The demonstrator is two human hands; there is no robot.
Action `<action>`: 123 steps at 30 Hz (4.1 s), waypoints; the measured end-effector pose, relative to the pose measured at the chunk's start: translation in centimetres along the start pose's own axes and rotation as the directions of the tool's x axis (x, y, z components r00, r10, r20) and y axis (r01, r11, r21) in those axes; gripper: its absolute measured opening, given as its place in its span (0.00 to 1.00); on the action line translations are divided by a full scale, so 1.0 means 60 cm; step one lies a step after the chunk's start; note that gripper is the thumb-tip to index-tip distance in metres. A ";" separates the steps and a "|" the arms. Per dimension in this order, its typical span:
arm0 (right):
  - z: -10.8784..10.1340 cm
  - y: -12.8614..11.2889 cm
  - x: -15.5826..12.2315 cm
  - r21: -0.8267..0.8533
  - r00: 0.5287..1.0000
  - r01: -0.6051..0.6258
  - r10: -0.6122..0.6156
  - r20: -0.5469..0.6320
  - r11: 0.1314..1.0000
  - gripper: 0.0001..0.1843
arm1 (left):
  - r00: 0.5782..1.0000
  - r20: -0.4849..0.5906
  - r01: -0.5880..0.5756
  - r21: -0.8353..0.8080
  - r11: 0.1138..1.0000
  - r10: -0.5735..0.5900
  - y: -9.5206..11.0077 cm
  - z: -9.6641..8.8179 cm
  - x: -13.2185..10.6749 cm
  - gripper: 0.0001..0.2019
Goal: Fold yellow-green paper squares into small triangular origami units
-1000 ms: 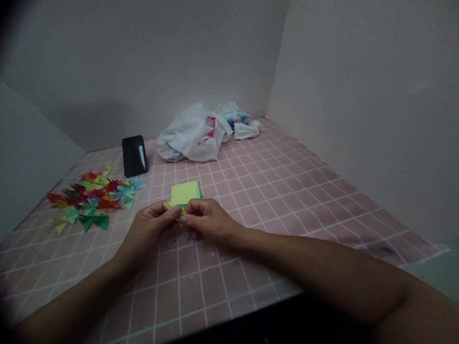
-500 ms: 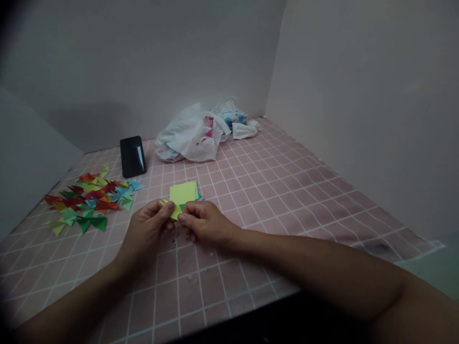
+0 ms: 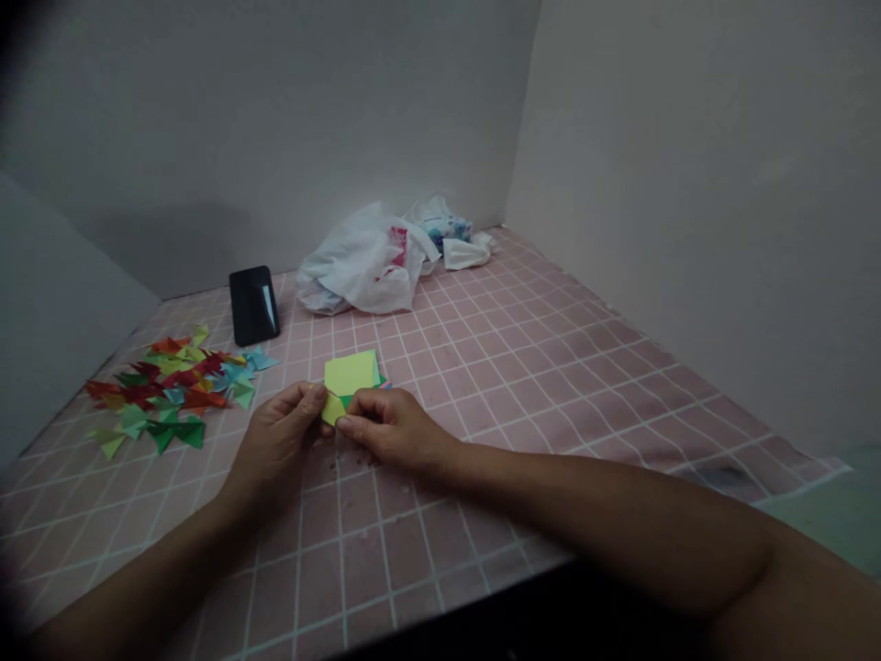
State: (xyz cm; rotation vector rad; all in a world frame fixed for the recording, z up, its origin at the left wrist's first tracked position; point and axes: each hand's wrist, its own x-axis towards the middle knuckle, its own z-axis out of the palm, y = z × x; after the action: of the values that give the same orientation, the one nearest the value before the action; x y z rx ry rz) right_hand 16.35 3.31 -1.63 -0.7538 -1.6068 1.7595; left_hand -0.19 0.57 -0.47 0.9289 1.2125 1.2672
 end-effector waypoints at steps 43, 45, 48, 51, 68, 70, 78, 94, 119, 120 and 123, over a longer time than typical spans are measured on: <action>-0.005 -0.008 0.004 -0.132 0.968 0.171 -0.192 -0.164 0.976 0.08 | 0.979 0.035 -0.203 0.330 0.922 0.203 0.019 0.018 -0.023 0.06; -0.005 -0.006 0.006 -0.113 0.967 0.164 -0.182 -0.177 0.980 0.08 | 0.977 0.033 -0.208 0.341 0.917 0.209 0.018 0.018 -0.023 0.06; -0.005 -0.006 0.008 -0.127 0.966 0.150 -0.173 -0.193 0.980 0.07 | 0.978 0.045 -0.207 0.307 0.929 0.204 0.017 0.018 -0.023 0.06; -0.006 -0.007 0.009 -0.124 0.967 0.138 -0.160 -0.198 0.983 0.07 | 0.982 0.054 -0.191 0.274 0.943 0.183 0.017 0.018 -0.023 0.06; -0.006 -0.007 0.011 -0.023 0.959 0.207 -0.207 -0.195 0.978 0.04 | 0.970 0.049 -0.243 0.245 0.939 0.238 0.016 0.015 -0.026 0.04; -0.006 -0.009 0.011 0.017 0.961 0.204 -0.197 -0.195 0.979 0.04 | 0.970 0.053 -0.244 0.236 0.941 0.238 0.015 0.013 -0.025 0.03; -0.004 -0.015 0.009 0.167 0.974 0.178 -0.149 -0.171 0.970 0.04 | 0.972 0.046 -0.233 0.253 0.939 0.229 0.011 0.011 -0.023 0.02; -0.006 0.002 0.006 -0.082 0.917 0.323 -0.333 -0.220 0.943 0.03 | 0.991 0.083 -0.114 0.170 0.979 0.101 0.003 0.005 -0.020 0.07; -0.002 -0.008 0.006 0.068 0.948 0.278 -0.262 -0.180 0.958 0.04 | 0.953 0.015 -0.295 0.270 0.916 0.302 0.003 0.011 -0.021 0.05; -0.002 -0.007 0.006 0.074 0.948 0.281 -0.265 -0.178 0.957 0.04 | 0.951 0.020 -0.302 0.273 0.913 0.309 0.003 0.010 -0.021 0.05; -0.001 -0.007 0.007 0.079 0.948 0.281 -0.264 -0.175 0.956 0.05 | 0.944 0.028 -0.322 0.288 0.902 0.328 0.002 0.009 -0.021 0.04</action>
State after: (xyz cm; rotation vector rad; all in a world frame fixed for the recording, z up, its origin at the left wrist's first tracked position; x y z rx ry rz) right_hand 16.17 3.72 -1.25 -0.5788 -1.4245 1.5275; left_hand 0.42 -0.58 -0.10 1.3819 1.3205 1.3833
